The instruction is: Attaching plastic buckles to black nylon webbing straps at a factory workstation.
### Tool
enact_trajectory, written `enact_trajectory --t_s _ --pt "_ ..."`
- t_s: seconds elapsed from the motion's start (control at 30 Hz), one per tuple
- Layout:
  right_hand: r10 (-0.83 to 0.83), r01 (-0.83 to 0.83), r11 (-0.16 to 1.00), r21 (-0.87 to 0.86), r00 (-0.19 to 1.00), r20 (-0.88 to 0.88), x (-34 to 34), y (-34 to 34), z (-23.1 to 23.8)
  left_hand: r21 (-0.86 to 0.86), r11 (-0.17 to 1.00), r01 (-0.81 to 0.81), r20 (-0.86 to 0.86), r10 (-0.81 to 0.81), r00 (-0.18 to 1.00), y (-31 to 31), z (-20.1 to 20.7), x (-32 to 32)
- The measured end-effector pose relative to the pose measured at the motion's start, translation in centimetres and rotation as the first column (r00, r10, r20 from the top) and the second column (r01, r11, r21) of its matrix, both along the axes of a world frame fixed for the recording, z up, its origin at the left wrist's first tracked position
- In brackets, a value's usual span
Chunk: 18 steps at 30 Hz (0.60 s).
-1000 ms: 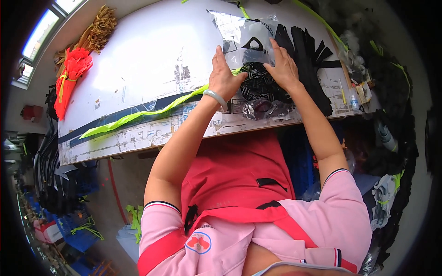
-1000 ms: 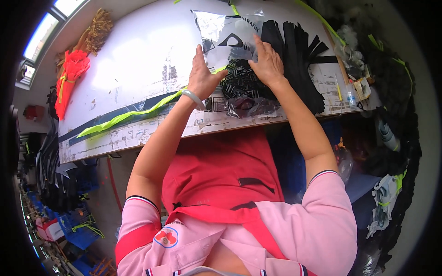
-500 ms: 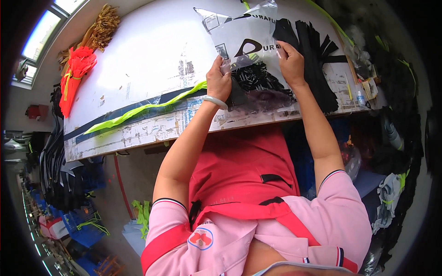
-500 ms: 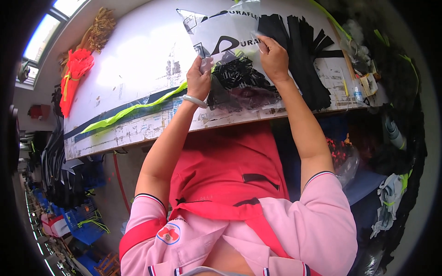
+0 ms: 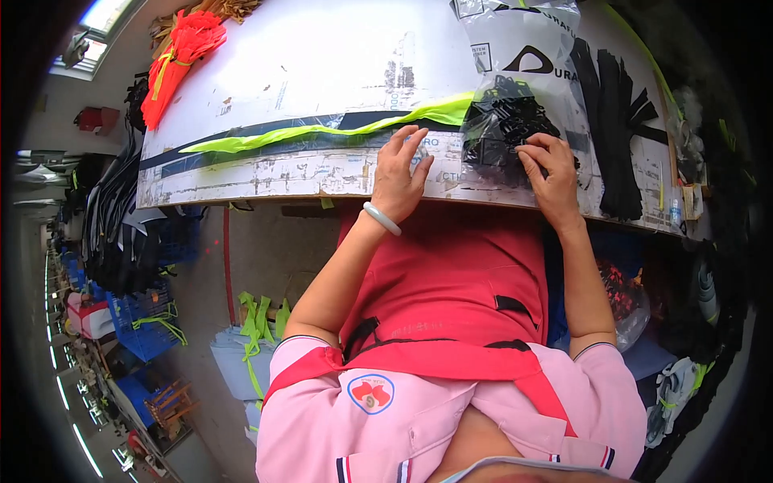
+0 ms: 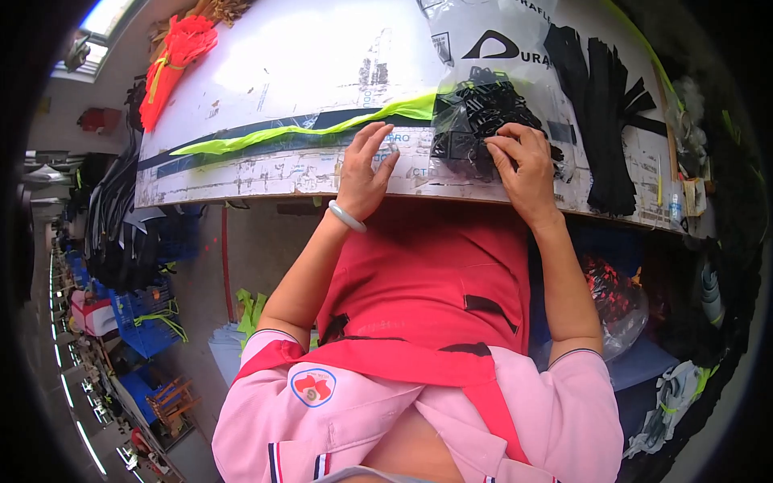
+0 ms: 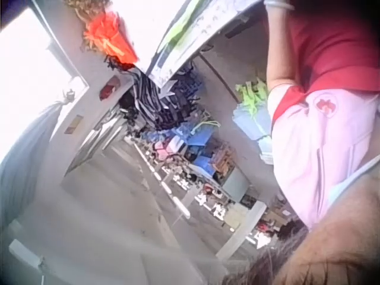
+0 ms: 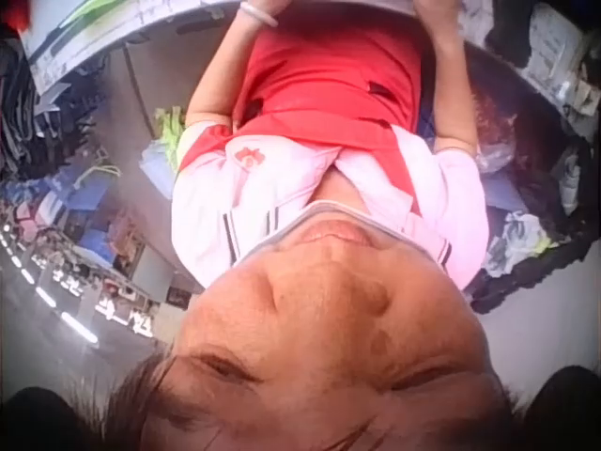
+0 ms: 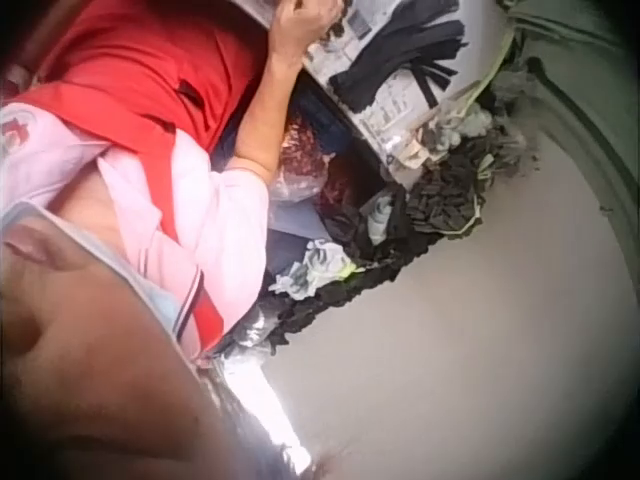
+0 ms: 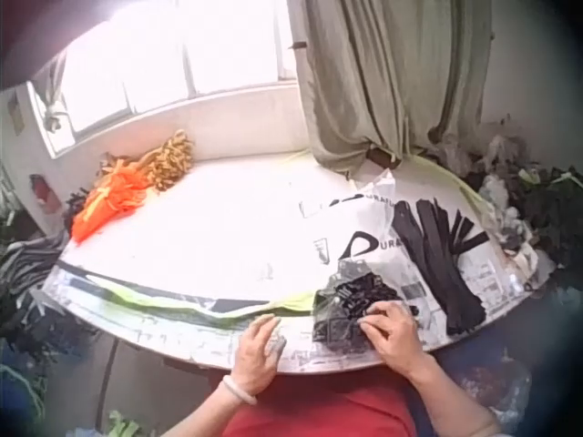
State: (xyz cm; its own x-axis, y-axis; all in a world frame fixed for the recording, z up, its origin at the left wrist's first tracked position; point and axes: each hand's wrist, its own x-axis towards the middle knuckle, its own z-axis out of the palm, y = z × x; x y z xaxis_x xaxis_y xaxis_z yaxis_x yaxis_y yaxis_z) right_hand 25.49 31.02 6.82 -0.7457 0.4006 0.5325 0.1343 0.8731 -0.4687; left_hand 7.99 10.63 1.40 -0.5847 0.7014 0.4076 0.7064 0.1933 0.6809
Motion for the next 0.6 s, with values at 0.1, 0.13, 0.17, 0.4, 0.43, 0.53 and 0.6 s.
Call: enact_trajectory --t_s 0.1,0.13,0.17,0.4,0.43,0.53,0.6 --pt "0.016 -0.015 1.0 -0.027 1.0 0.018 0.2 -1.7 -0.4 -0.057 0.994 -0.089 -0.033 0.087 0.996 -3.0 -0.4 -1.9" --pt "0.021 -0.021 0.999 -0.036 1.0 0.004 0.2 -2.1 -0.2 -0.058 0.992 -0.115 -0.041 0.113 0.993 -3.7 -0.3 -2.8" --pt "0.023 -0.023 0.999 -0.038 1.0 0.001 -0.4 -2.7 -0.2 -0.047 0.987 -0.151 -0.038 0.149 0.988 -4.8 -0.2 -3.4" --pt "0.242 -0.289 0.904 -0.315 0.953 -0.181 -2.8 -7.7 -1.9 0.153 0.985 0.079 0.283 -0.12 0.952 -1.0 4.7 -0.2" --pt "0.289 -0.29 0.853 -0.434 0.955 -0.068 -2.4 -8.7 -2.5 0.166 0.976 0.143 0.36 -0.196 0.912 0.3 5.1 0.6" --pt "0.418 -0.353 0.826 -0.439 0.907 0.057 -0.7 -11.3 -7.2 0.151 0.916 0.37 0.358 -0.4 0.844 4.9 6.5 3.2" --pt "0.549 -0.368 0.78 -0.507 0.791 0.271 1.6 -12.6 -11.1 0.076 0.867 0.493 0.181 -0.498 0.848 9.1 6.6 4.3"
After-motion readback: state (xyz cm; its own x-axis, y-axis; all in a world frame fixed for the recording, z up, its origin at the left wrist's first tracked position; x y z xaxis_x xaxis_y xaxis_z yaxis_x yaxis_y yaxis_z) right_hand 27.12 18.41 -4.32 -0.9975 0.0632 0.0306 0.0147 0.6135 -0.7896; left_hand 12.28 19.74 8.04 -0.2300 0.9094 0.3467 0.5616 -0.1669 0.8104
